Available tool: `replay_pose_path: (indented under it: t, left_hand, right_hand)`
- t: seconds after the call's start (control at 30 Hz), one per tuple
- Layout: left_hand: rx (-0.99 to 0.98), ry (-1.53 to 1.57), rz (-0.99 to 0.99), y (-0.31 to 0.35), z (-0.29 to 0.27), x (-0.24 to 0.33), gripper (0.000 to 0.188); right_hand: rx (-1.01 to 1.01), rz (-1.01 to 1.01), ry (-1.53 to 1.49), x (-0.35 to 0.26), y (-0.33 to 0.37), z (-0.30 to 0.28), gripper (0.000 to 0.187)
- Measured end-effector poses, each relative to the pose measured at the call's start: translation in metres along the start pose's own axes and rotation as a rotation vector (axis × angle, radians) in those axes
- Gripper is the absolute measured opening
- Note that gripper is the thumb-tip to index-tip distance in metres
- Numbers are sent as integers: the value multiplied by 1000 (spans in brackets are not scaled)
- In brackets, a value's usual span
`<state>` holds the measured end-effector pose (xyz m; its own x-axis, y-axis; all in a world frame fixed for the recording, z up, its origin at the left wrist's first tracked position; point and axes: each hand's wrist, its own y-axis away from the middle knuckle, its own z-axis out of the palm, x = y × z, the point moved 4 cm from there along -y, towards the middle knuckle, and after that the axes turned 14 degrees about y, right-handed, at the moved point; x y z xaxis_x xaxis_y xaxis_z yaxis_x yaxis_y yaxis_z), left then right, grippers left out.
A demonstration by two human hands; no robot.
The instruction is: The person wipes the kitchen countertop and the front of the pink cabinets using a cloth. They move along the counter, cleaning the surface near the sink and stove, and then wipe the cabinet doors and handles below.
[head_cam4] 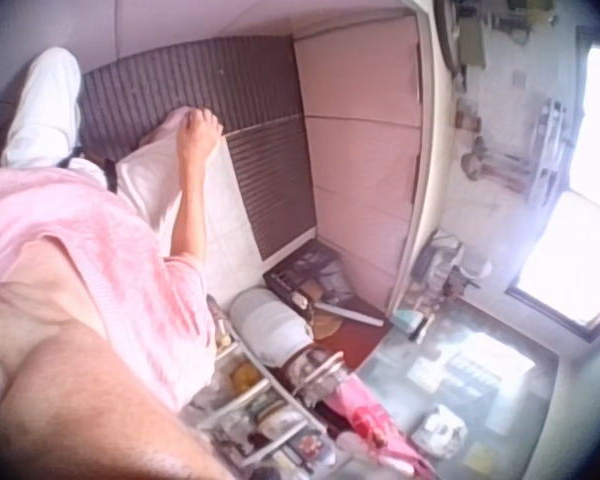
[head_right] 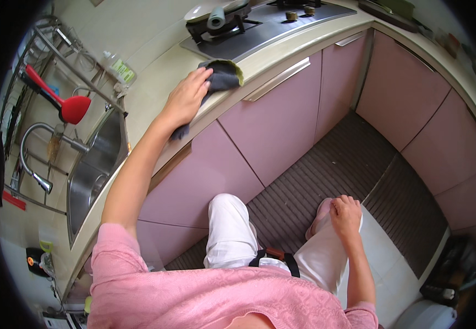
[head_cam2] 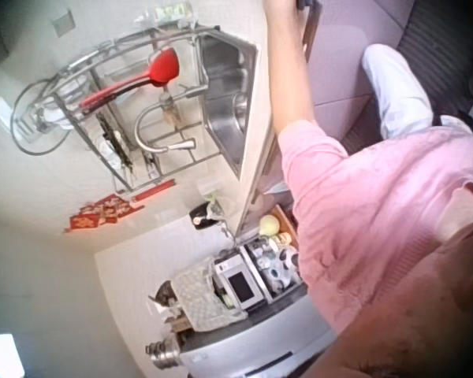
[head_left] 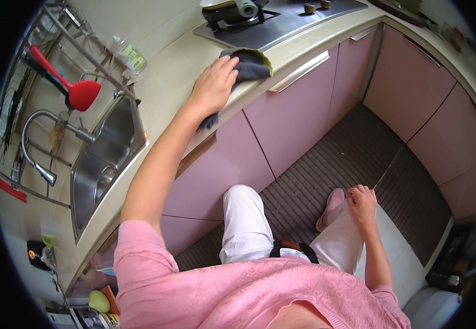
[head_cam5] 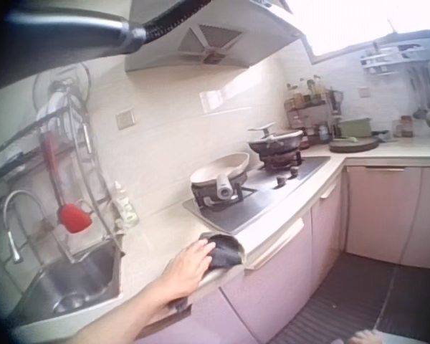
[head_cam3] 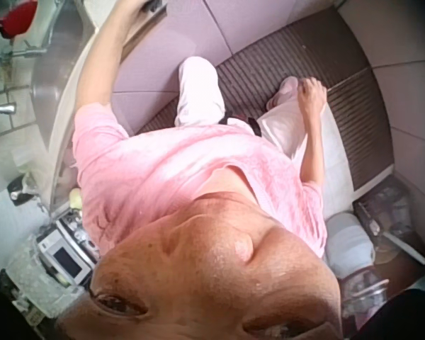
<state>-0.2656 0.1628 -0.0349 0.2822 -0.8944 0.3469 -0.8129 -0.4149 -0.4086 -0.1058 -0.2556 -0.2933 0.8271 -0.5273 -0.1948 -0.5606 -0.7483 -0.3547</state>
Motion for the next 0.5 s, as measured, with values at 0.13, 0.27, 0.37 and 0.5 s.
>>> replay_pose_path:
  t: [0.13,0.27,0.37,0.5]
  left_hand:
    - [72,-103,-14,-73,37,-10,50]
    - [-10,-241,-11,-136,68,8,53]
    - [-94,-245,-93,-182,89,31,52]
    - [-118,-244,-112,-239,117,40,55]
  right_hand:
    - [22,-13,-24,-2,-3,0,5]
    - [12,23,-24,6,-6,-2,4]
    - [-6,55,-43,13,-7,-1,4]
    - [-23,70,-112,12,-14,6,4]
